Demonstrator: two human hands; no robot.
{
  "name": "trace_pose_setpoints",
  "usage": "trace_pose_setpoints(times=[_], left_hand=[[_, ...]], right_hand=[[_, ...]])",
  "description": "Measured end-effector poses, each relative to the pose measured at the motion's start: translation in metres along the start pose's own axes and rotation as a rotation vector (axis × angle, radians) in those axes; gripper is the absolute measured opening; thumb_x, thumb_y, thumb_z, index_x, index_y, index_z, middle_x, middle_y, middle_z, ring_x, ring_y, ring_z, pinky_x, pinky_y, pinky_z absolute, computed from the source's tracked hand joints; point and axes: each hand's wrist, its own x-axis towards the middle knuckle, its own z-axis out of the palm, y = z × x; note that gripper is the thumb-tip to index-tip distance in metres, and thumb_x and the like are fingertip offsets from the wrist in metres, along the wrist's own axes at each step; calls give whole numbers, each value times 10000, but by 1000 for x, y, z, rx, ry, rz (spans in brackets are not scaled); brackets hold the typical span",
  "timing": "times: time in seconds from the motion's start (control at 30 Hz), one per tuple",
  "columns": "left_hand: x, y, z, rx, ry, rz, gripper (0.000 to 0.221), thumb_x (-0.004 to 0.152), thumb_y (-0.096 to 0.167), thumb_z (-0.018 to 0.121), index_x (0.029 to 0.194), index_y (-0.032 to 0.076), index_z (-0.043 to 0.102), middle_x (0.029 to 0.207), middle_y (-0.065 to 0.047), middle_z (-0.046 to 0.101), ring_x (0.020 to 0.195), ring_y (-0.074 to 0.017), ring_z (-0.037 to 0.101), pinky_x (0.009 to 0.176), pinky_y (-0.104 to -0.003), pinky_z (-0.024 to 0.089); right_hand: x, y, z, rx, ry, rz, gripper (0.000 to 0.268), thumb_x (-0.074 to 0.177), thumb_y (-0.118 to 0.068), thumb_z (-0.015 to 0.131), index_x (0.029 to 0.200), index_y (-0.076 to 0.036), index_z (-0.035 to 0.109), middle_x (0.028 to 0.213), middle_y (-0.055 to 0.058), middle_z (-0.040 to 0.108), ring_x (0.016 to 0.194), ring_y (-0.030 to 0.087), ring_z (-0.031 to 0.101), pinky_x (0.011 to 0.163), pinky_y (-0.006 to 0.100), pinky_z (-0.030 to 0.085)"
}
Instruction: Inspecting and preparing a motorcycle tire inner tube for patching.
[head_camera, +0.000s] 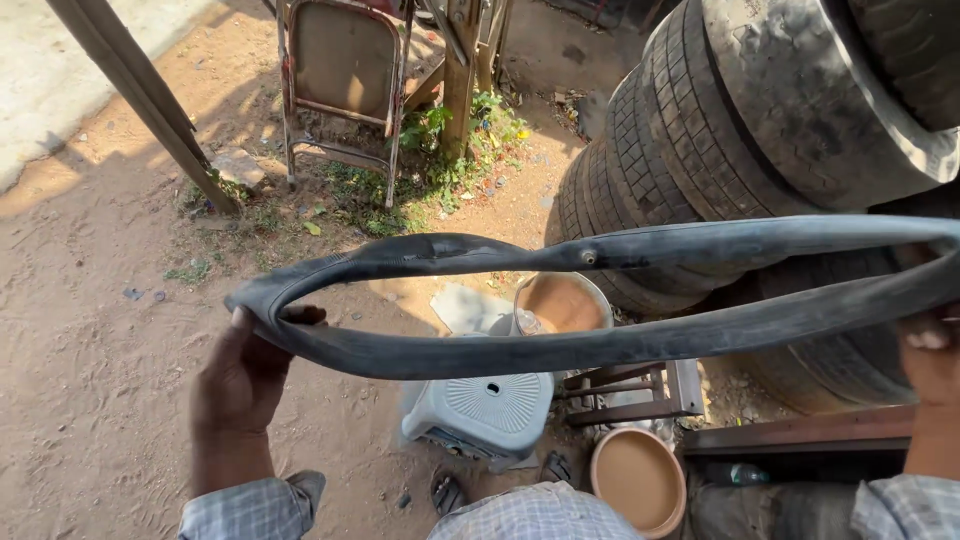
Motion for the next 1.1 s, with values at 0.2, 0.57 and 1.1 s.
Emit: trace_pose_setpoints(times=[0.2, 0.57, 1.1], left_hand=[[-5, -58, -101, 300, 355, -241, 337, 1024, 221, 716, 1207, -58, 660, 1081, -135, 714, 934, -208, 676, 871, -343, 538], [-29, -8, 16, 422, 483, 54, 203, 993, 167, 783, 1069, 1, 695, 963, -71, 716, 856, -140, 674, 834, -257, 517], [-43, 44, 304, 909, -272, 376, 294, 974, 150, 696, 1213, 1, 613, 1428, -136, 530, 1271, -213, 582, 1039, -354, 528]], right_hand=[[-73, 159, -42, -264, 142, 491, 273, 975, -310, 715, 971, -44, 655, 767, 29, 600, 475, 80, 403, 395, 241, 277], [-73, 179, -83, -204, 150, 630, 262, 945, -327, 726, 917, -78, 648, 721, -8, 576, 457, 74, 368, 396, 242, 251], [-88, 263, -107, -338, 29, 973, 410, 931, -392, 709, 1081, -18, 782, 587, -37, 516, 411, 65, 266, 370, 246, 181]])
